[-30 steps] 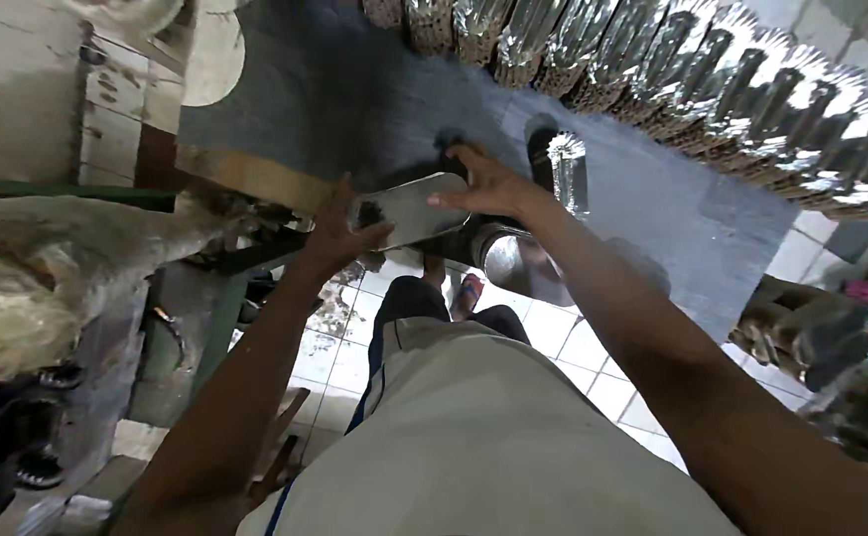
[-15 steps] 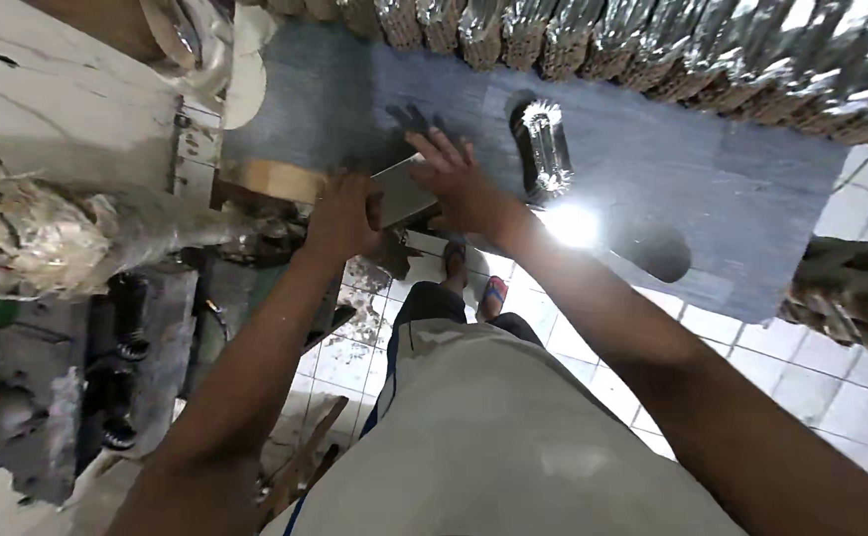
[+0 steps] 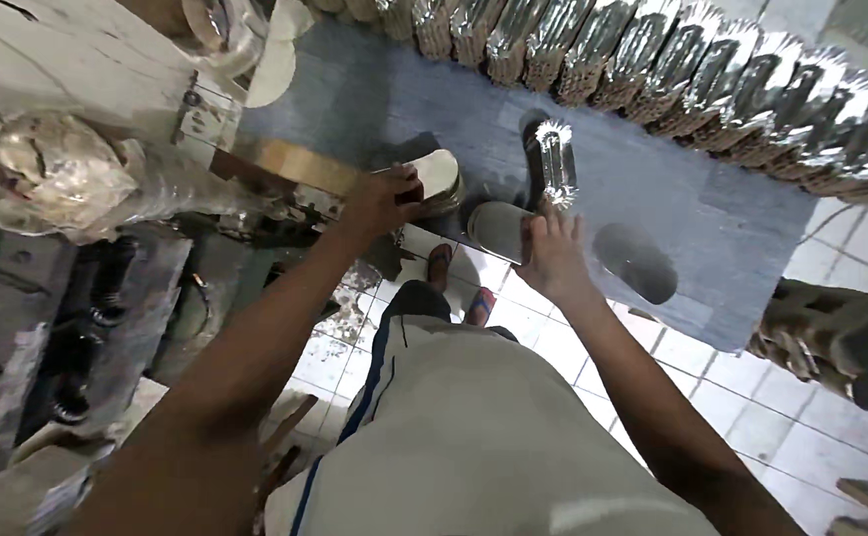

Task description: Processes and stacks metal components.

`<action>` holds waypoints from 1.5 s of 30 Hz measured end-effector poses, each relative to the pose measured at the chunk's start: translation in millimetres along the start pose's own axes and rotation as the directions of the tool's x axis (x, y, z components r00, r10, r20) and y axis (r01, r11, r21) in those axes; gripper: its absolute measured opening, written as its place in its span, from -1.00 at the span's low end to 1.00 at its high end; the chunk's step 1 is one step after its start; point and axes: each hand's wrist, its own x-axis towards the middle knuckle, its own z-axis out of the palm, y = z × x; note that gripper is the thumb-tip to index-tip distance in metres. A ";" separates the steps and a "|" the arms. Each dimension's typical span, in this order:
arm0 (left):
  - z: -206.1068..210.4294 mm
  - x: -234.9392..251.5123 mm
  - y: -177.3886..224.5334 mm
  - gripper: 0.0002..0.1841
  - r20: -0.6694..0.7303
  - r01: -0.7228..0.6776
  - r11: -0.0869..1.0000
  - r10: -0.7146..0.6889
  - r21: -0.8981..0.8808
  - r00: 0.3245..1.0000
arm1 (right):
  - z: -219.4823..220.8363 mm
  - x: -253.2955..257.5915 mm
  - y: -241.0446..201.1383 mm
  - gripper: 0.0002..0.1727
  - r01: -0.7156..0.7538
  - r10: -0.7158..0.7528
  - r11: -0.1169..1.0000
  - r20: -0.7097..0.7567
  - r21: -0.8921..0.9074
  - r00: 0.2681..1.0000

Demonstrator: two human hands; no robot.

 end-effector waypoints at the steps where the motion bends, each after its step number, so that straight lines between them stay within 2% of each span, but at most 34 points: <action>1: -6.7 -1.8 -6.7 -0.67 -0.001 0.016 0.993 -0.016 -0.113 1.000 | -0.3 1.7 -0.8 -0.05 -0.007 0.007 1.000 0.004 0.002 1.000; 4: -21.9 -4.0 -20.4 -0.76 0.063 0.125 0.913 -0.110 -0.389 0.992 | 1.9 5.0 -2.3 -0.06 -0.014 0.014 1.000 -0.005 0.003 1.000; 7: -21.4 -3.7 -29.6 -0.84 0.041 0.123 0.843 -0.120 -0.524 0.992 | 0.5 4.5 -8.0 -0.07 -0.058 0.058 0.998 0.012 -0.019 0.998; 9: -16.9 -2.9 -33.3 -0.82 0.011 0.109 0.845 -0.121 -0.524 0.993 | -5.9 1.1 -16.8 -0.08 -0.083 0.083 0.996 0.019 -0.030 0.996; 12: -9.4 -0.1 -38.0 -0.81 -0.058 0.039 0.887 -0.074 -0.459 0.996 | -11.4 -6.5 -30.8 -0.16 -0.073 0.072 0.996 -0.034 -0.050 0.997; 15: -2.8 -3.6 -35.2 -0.78 -0.121 -0.026 0.917 -0.024 -0.397 0.992 | -3.6 -11.6 -32.1 -0.35 0.023 -0.025 1.000 -0.123 -0.019 0.992; 17: 3.1 -8.3 -28.1 -0.76 -0.181 -0.065 0.950 0.009 -0.305 0.983 | 2.2 -8.0 -20.6 -0.49 0.120 -0.115 0.992 -0.108 0.044 0.987; 19: 9.3 -11.9 -20.8 -0.72 -0.202 -0.099 0.978 0.060 -0.186 0.978 | -2.5 0.0 -2.2 -0.54 0.206 -0.200 0.968 -0.052 0.144 0.978; 21: 15.6 -11.6 -17.0 -0.70 -0.174 -0.106 0.988 0.087 -0.108 0.981 | -15.9 10.5 18.2 -0.59 0.267 -0.286 0.911 0.013 0.313 0.958; 24: 7.2 -9.8 -8.6 -0.70 -0.095 -0.081 0.996 0.076 -0.043 0.993 | -32.7 26.0 37.7 -0.66 0.225 -0.371 0.754 0.118 0.617 0.921; 26: 0.5 -9.9 -2.9 -0.71 -0.045 -0.071 0.997 0.070 -0.017 0.997 | -40.8 34.8 44.2 -0.71 0.151 -0.408 0.670 0.190 0.727 0.893; 28: 1.5 -12.5 3.9 -0.71 -0.009 -0.084 0.996 0.084 -0.001 0.996 | -40.3 38.5 51.8 -0.72 0.135 -0.431 0.633 0.203 0.762 0.879; 31: 0.0 -19.9 16.0 -0.65 -0.013 0.008 1.000 -0.008 0.011 1.000 | -39.1 40.5 55.3 -0.71 0.166 -0.443 0.639 0.183 0.751 0.877; 35: -1.8 -19.0 41.2 -0.54 0.026 0.229 0.969 -0.232 0.088 0.972 | -34.5 35.8 54.9 -0.75 0.213 -0.442 0.670 0.151 0.711 0.884; 37: -5.4 -21.8 55.2 -0.56 -0.079 0.276 0.955 -0.269 0.110 0.960 | -30.1 35.0 53.5 -0.79 0.236 -0.429 0.691 0.125 0.683 0.895; 38: -8.3 -27.8 67.2 -0.59 -0.209 0.303 0.947 -0.277 0.105 0.938 | -27.0 33.3 53.1 -0.80 0.246 -0.422 0.697 0.108 0.674 0.900; 39: -12.6 -37.5 81.7 -0.59 -0.367 0.334 0.941 -0.294 0.050 0.883 | -24.1 31.8 52.9 -0.81 0.261 -0.420 0.698 0.085 0.667 0.904; 40: -16.9 -50.0 96.5 -0.54 -0.518 0.318 0.945 -0.310 -0.076 0.797 | -20.7 29.9 53.1 -0.80 0.279 -0.417 0.698 0.058 0.660 0.907; 41: -20.6 -66.2 114.2 -0.54 -0.602 0.232 0.933 -0.354 -0.274 0.716 | -17.4 27.5 53.8 -0.77 0.298 -0.418 0.701 0.036 0.648 0.908; 42: -21.8 -86.6 135.3 -0.55 -0.607 0.103 0.851 -0.447 -0.515 0.657 | -14.7 25.9 54.2 -0.74 0.313 -0.421 0.705 0.020 0.637 0.907; 43: -18.6 -109.2 158.4 -0.62 -0.550 -0.031 0.682 -0.561 -0.731 0.619 | -14.1 25.1 53.2 -0.70 0.317 -0.420 0.712 0.019 0.627 0.907; 44: -11.1 -133.8 180.5 -0.67 -0.438 -0.122 0.468 -0.662 -0.875 0.608 | -14.3 25.6 52.4 -0.67 0.314 -0.420 0.720 0.029 0.620 0.907; 45: 0.6 -158.4 201.3 -0.69 -0.295 -0.150 0.259 -0.734 -0.954 0.611 | -14.8 26.7 52.4 -0.64 0.311 -0.422 0.721 0.037 0.619 0.906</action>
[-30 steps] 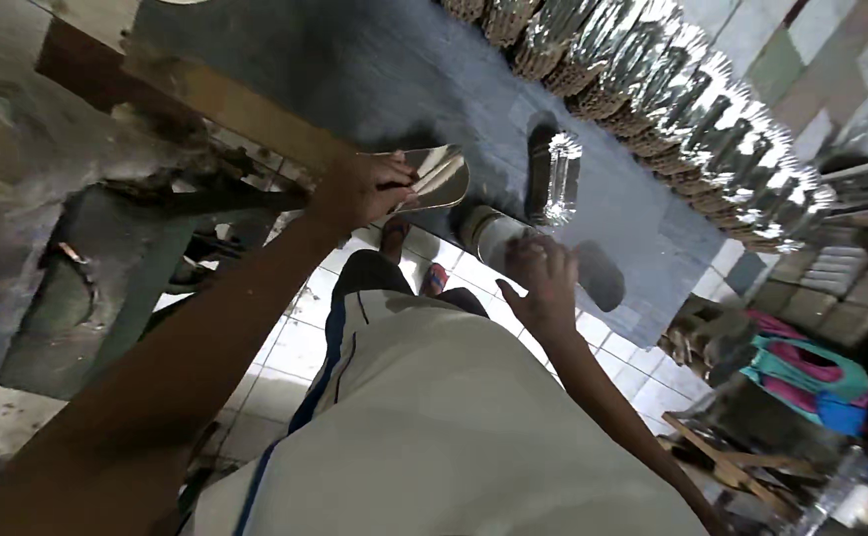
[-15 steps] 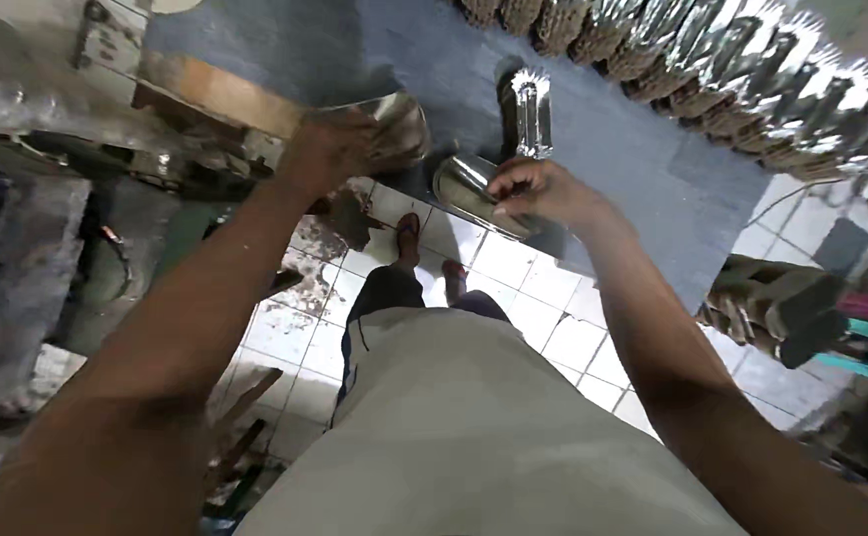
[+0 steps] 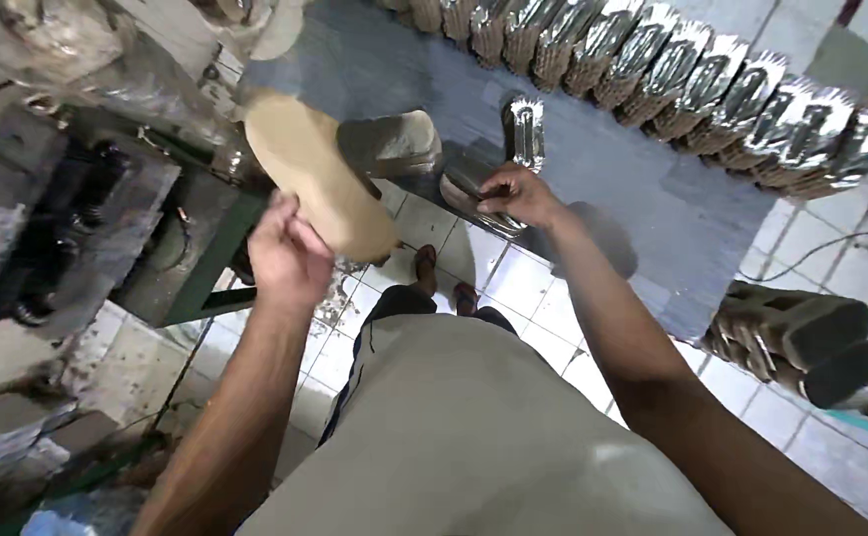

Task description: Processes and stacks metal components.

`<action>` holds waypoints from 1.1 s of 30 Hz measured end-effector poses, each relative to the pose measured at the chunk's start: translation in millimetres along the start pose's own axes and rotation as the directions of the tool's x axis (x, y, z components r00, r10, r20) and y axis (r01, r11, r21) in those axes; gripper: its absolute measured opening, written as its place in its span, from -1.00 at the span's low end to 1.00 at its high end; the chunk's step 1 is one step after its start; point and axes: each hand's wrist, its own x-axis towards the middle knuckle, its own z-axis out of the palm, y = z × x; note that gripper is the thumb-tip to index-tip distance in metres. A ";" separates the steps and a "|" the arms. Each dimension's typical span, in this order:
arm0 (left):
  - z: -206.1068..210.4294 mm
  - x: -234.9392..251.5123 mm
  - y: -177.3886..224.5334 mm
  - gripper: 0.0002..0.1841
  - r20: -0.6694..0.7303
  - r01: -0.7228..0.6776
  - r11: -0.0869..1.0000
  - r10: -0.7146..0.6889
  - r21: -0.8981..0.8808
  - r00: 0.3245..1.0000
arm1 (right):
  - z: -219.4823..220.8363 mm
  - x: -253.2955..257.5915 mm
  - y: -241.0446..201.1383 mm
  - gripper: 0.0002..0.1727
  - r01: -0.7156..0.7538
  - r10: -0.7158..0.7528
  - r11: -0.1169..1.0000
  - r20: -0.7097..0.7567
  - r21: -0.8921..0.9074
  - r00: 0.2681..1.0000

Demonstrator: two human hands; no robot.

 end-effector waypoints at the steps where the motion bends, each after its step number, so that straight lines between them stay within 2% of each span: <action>1: -5.8 -33.1 -5.4 -0.66 0.006 0.143 0.985 -0.143 -0.095 0.990 | -0.4 0.1 0.8 -0.63 -0.001 0.001 1.000 0.006 0.010 1.000; 3: -13.8 -88.6 -20.2 -0.61 0.039 0.333 0.929 -0.331 -0.160 0.943 | -1.5 1.8 3.6 -0.64 0.004 -0.005 0.999 0.025 0.038 1.000; 5: -15.1 -117.5 -29.8 -0.71 0.077 0.386 0.900 -0.378 -0.203 0.922 | -5.8 4.1 5.3 -0.66 -0.004 0.002 0.999 0.057 0.038 0.998; 7: -21.1 -115.1 -27.5 -0.72 0.154 0.335 0.919 -0.308 -0.207 0.939 | -8.8 2.4 1.1 -0.73 -0.019 0.018 1.000 0.068 0.016 0.998; 8: -24.7 -106.5 -22.8 -0.70 0.144 0.291 0.939 -0.267 -0.183 0.953 | -9.0 0.5 -4.9 -0.74 -0.038 0.038 0.999 0.055 -0.004 0.998; 10: -34.0 -88.3 -14.0 -0.72 0.052 0.221 0.965 -0.216 -0.138 0.975 | -3.6 -9.2 -28.6 -0.73 -0.111 0.108 0.989 -0.028 -0.094 0.994; 11: -38.3 -82.2 -11.7 -0.75 -0.006 0.208 0.971 -0.210 -0.121 0.978 | 0.9 -17.1 -47.8 -0.71 -0.157 0.137 0.968 -0.111 -0.195 0.984; 13: -44.0 -81.7 -13.9 -0.76 -0.095 0.260 0.963 -0.265 -0.068 0.960 | 10.1 -32.0 -89.1 -0.64 -0.267 0.142 0.874 -0.310 -0.407 0.940; 15: -49.0 -93.2 -28.2 -0.72 -0.117 0.383 0.919 -0.392 -0.090 0.913 | 20.0 -35.3 -106.0 -0.54 -0.385 0.180 0.772 -0.407 -0.507 0.896; 17: -58.5 -103.7 -40.7 -0.75 -0.098 0.444 0.884 -0.459 -0.143 0.883 | 26.4 -30.0 -108.9 -0.50 -0.463 0.301 0.702 -0.364 -0.542 0.882; 18: -64.8 -103.6 -40.2 -0.74 -0.094 0.420 0.895 -0.435 -0.149 0.895 | 24.6 -28.3 -113.9 -0.52 -0.465 0.325 0.696 -0.338 -0.547 0.883; 19: -71.6 -99.5 -34.3 -0.75 -0.094 0.359 0.921 -0.375 -0.151 0.922 | 21.1 -27.0 -124.9 -0.58 -0.424 0.278 0.726 -0.332 -0.542 0.901; 21: -85.9 -89.5 -17.9 -0.73 -0.046 0.204 0.969 -0.213 -0.141 0.976 | 26.7 -31.3 -151.8 -0.65 -0.256 0.080 0.843 -0.360 -0.474 0.929; 22: -89.8 -83.9 -10.5 -0.73 -0.018 0.145 0.979 -0.149 -0.142 0.989 | 38.6 -33.9 -163.3 -0.64 -0.168 0.015 0.910 -0.375 -0.378 0.927; 24: -89.0 -74.0 -0.2 -0.77 -0.007 0.081 0.988 -0.082 -0.131 0.997 | 78.9 -35.0 -182.8 -0.66 -0.032 0.026 0.999 -0.350 -0.012 0.936; 25: -86.7 -69.8 2.0 -0.78 -0.016 0.059 0.992 -0.061 -0.108 0.998 | 103.2 -33.7 -191.5 -0.72 0.009 0.049 0.983 -0.306 0.184 0.951; 27: -84.1 -64.4 2.5 -0.74 -0.041 0.022 0.998 -0.025 -0.052 0.999 | 145.3 -31.4 -206.3 -0.78 -0.006 0.071 0.913 -0.145 0.408 0.987; 29: -86.6 -65.2 1.9 -0.69 -0.049 0.013 0.999 -0.015 -0.047 0.999 | 169.6 -28.9 -218.1 -0.78 -0.092 0.073 0.856 0.057 0.509 0.996; 32: -95.7 -72.1 6.8 -0.72 -0.144 0.018 0.997 -0.028 -0.070 0.989 | 173.7 -19.6 -230.0 -0.79 -0.243 0.049 0.779 0.330 0.578 0.943; 33: -99.9 -73.8 9.7 -0.74 -0.176 0.026 0.998 -0.035 -0.056 0.984 | 173.2 -14.8 -235.3 -0.71 -0.245 0.015 0.786 0.379 0.567 0.925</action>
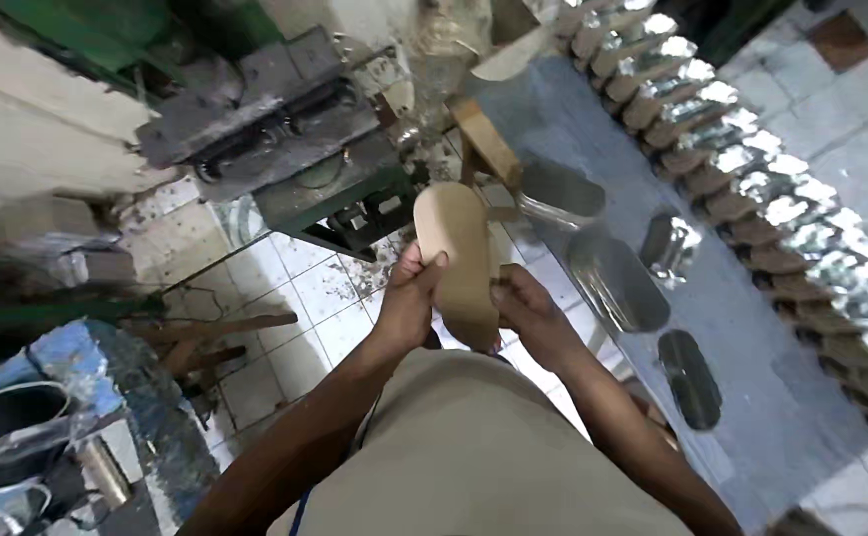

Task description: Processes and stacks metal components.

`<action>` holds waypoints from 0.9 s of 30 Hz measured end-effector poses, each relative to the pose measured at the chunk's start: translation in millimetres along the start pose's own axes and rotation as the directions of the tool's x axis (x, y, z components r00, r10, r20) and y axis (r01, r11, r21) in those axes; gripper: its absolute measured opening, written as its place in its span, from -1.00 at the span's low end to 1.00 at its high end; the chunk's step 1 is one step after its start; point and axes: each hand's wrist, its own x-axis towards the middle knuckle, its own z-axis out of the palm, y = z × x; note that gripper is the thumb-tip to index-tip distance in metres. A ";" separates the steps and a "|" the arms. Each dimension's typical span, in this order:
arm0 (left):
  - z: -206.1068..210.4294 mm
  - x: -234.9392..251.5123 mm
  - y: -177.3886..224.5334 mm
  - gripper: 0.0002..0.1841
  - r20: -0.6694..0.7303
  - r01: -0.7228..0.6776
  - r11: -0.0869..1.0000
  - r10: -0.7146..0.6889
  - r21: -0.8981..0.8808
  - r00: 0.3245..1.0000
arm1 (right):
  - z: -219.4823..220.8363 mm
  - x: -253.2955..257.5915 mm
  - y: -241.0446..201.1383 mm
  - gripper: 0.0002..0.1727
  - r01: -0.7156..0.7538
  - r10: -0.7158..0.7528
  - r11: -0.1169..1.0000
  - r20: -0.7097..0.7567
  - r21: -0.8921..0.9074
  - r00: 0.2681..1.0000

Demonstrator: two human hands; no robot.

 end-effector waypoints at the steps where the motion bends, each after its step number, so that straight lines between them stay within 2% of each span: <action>1: -5.8 -1.0 2.2 -0.73 -0.005 0.002 1.000 -0.002 0.008 1.000 | 3.7 6.2 -3.3 -0.58 0.034 -0.032 0.998 0.037 -0.056 0.999; 2: -13.0 -2.2 3.1 -0.70 0.015 -0.010 1.000 0.010 -0.013 1.000 | 11.3 14.3 -2.5 -0.57 0.097 -0.093 0.987 0.037 -0.126 0.995; 4: -34.0 -2.7 1.2 -0.57 0.145 -0.048 0.992 0.066 -0.120 0.987 | 33.7 35.4 5.6 -0.73 0.240 -0.232 0.947 0.064 -0.214 0.971; 6: -55.9 1.8 -4.9 -0.21 0.190 -0.029 0.975 0.072 -0.221 0.979 | 61.5 61.2 15.2 -0.77 0.353 -0.304 0.891 0.205 -0.285 0.931; 7: -69.2 7.7 -12.5 -0.10 0.142 0.010 0.970 0.026 -0.245 0.990 | 73.5 76.3 22.8 -0.77 0.380 -0.301 0.867 0.268 -0.323 0.915; 8: -88.8 18.9 -26.1 -0.08 0.089 0.032 0.984 -0.017 -0.174 0.996 | 80.8 93.2 32.4 -0.75 0.373 -0.266 0.845 0.303 -0.384 0.915; 10: -141.7 51.2 -66.1 -0.24 -0.001 0.090 0.980 -0.092 0.179 0.996 | 76.3 130.7 55.6 -0.66 0.267 -0.085 0.731 0.304 -0.629 0.949; 11: -170.8 61.7 -86.3 -0.24 -0.038 0.132 0.919 -0.127 0.371 0.991 | 71.0 151.1 60.1 -0.59 0.179 0.056 0.596 0.263 -0.783 0.963; 12: -198.9 63.6 -99.5 -0.23 -0.079 0.212 0.850 -0.199 0.482 0.977 | 68.8 174.2 57.5 -0.53 0.107 0.176 0.435 0.201 -0.894 0.963; 13: -227.1 59.2 -110.7 -0.22 -0.124 0.315 0.791 -0.294 0.525 0.948 | 71.1 199.5 49.1 -0.46 0.082 0.228 0.290 0.153 -0.953 0.962; 15: -288.9 30.4 -143.2 -0.24 -0.226 0.504 0.679 -0.460 0.533 0.859 | 93.1 252.4 24.4 -0.37 0.125 0.175 0.092 0.140 -0.988 0.975; 17: -348.6 -11.5 -171.2 -0.27 -0.328 0.646 0.594 -0.561 0.480 0.760 | 123.2 310.6 11.1 -0.37 0.278 -0.064 -0.056 0.281 -0.959 0.958; 18: -373.4 -34.7 -178.7 -0.29 -0.370 0.692 0.561 -0.588 0.454 0.719 | 135.0 340.8 8.6 -0.37 0.324 -0.130 -0.105 0.336 -0.940 0.933; 21: -431.3 -101.9 -184.5 -0.35 -0.503 0.774 0.519 -0.590 0.363 0.632 | 135.1 420.4 15.6 -0.37 0.314 -0.158 -0.205 0.348 -0.927 0.924; 23: -447.5 -137.6 -184.1 -0.38 -0.579 0.808 0.535 -0.587 0.247 0.566 | 125.9 454.0 22.2 -0.34 0.275 -0.227 -0.233 0.327 -0.933 0.917; 25: -453.7 -162.7 -186.2 -0.41 -0.606 0.830 0.533 -0.610 0.163 0.511 | 143.4 473.2 23.9 -0.38 0.250 -0.191 -0.242 0.299 -0.937 0.935; 27: -457.0 -173.2 -185.5 -0.41 -0.566 0.853 0.504 -0.666 0.139 0.486 | 171.8 483.6 25.5 -0.41 0.251 -0.099 -0.245 0.282 -0.936 0.954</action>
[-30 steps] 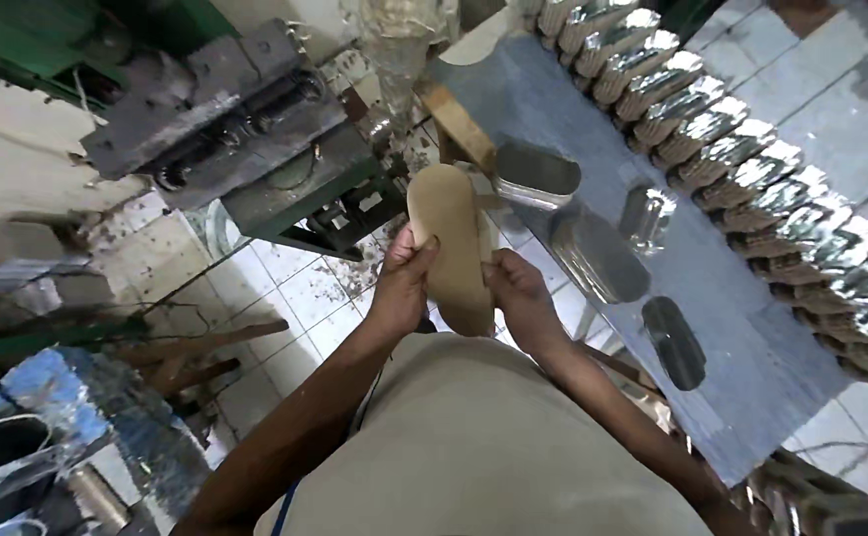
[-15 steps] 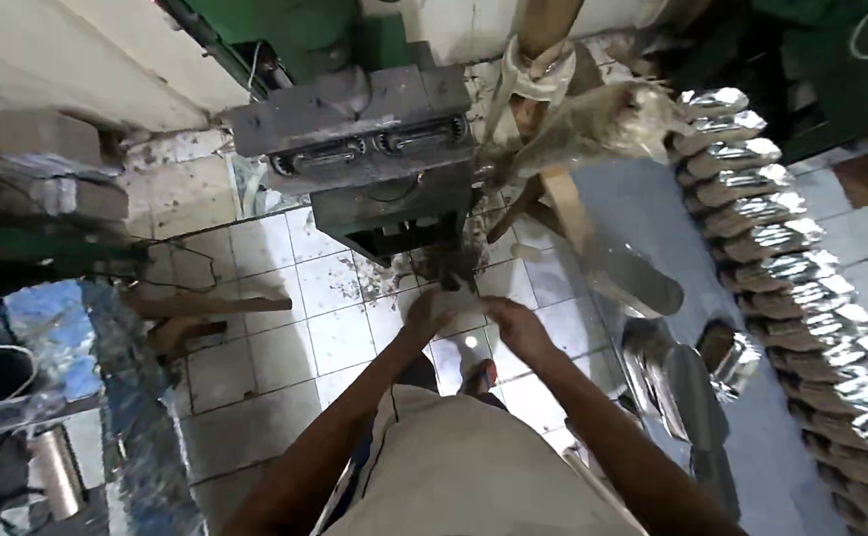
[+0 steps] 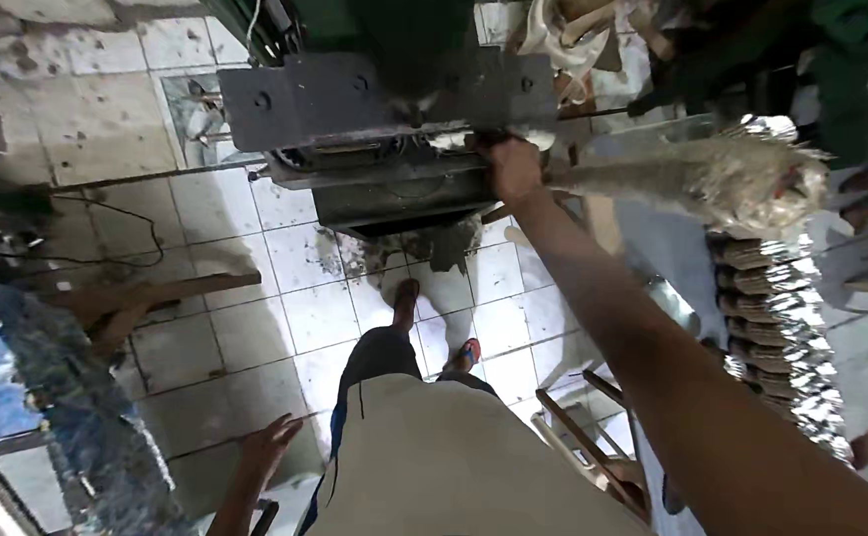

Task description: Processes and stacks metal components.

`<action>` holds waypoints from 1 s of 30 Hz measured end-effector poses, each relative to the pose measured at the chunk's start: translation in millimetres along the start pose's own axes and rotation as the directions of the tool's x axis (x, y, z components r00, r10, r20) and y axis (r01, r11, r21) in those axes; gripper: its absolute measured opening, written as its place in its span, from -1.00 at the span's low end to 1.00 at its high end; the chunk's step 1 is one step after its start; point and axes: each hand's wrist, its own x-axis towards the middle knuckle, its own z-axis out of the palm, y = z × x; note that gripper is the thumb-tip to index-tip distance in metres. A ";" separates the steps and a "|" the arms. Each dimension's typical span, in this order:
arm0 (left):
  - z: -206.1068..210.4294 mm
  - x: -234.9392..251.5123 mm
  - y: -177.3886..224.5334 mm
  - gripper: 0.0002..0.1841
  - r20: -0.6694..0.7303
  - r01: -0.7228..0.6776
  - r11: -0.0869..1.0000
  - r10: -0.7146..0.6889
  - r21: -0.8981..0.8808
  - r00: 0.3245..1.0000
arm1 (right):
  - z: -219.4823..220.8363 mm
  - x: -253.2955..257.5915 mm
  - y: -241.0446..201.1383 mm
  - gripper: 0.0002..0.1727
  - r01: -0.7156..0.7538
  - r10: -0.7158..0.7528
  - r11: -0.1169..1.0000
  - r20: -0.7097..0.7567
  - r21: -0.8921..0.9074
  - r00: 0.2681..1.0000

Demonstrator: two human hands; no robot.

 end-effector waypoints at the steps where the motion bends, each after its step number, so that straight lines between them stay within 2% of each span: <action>1: -0.8 0.8 0.3 -0.40 0.039 0.007 1.000 -0.007 0.007 0.999 | -1.6 6.3 -7.6 -0.40 0.012 -0.013 1.000 0.031 0.017 0.999; 3: -0.1 1.0 11.6 -0.39 0.103 -0.022 1.000 0.021 0.016 0.994 | -3.5 7.9 -8.0 -0.32 0.067 -0.070 0.996 0.065 0.058 0.995; 6: 3.9 3.1 52.9 -0.36 0.126 -0.088 0.994 0.096 -0.069 0.987 | -2.0 1.5 6.1 -0.23 0.137 -0.142 0.984 0.034 0.115 0.989; 9: 2.2 2.9 91.9 -0.39 0.093 -0.187 0.972 0.201 -0.141 0.975 | 9.2 -10.7 -0.8 -0.18 0.116 -0.119 0.983 0.012 0.141 0.993; 11: 1.4 2.0 110.1 -0.42 0.046 -0.252 0.950 0.265 -0.185 0.963 | 31.3 -11.4 -52.1 -0.20 0.073 -0.065 0.992 -0.073 0.106 0.995; 13: 2.7 3.2 114.6 -0.45 0.028 -0.279 0.944 0.288 -0.178 0.957 | 50.4 2.6 -141.9 -0.29 0.064 -0.051 0.992 -0.120 0.110 0.991; 15: 1.3 0.4 115.0 -0.44 0.073 -0.230 0.964 0.241 -0.132 0.968 | 45.9 22.8 -218.8 -0.36 0.059 -0.056 0.980 -0.024 0.190 0.998; 17: -8.1 -1.0 108.0 -0.41 0.107 -0.185 0.980 0.191 -0.072 0.976 | 21.4 34.4 -238.9 -0.45 0.044 -0.068 0.968 0.085 0.249 0.994; 20: -14.3 0.1 78.9 -0.45 0.001 -0.163 0.980 0.164 -0.115 0.986 | 10.3 36.1 -225.9 -0.43 0.058 -0.109 0.963 0.183 0.261 0.977; 22: -13.9 2.0 48.4 -0.47 -0.049 -0.098 0.986 0.092 -0.136 0.995 | 9.4 33.7 -229.5 -0.36 0.056 -0.115 0.966 0.221 0.253 0.968; 24: -15.9 -0.4 25.7 -0.45 -0.007 -0.029 0.997 0.028 -0.075 1.000 | 11.9 14.2 -223.6 -0.27 0.042 -0.089 0.961 0.162 0.273 0.983; 26: -13.3 -2.0 11.3 -0.42 0.019 -0.017 1.000 0.017 -0.019 1.000 | 9.3 -25.3 -187.6 -0.13 0.013 -0.039 0.948 0.075 0.318 0.996; 28: -2.8 -8.1 5.2 -0.42 0.015 -0.018 0.999 0.019 -0.037 1.000 | -20.0 -78.9 -121.0 -0.26 -0.055 0.027 0.902 0.070 0.428 0.997; 30: 8.6 -23.7 9.2 -0.42 0.033 -0.044 0.998 0.046 -0.054 0.998 | -92.6 -122.6 -46.6 -0.62 -0.126 0.117 0.834 0.051 0.537 0.992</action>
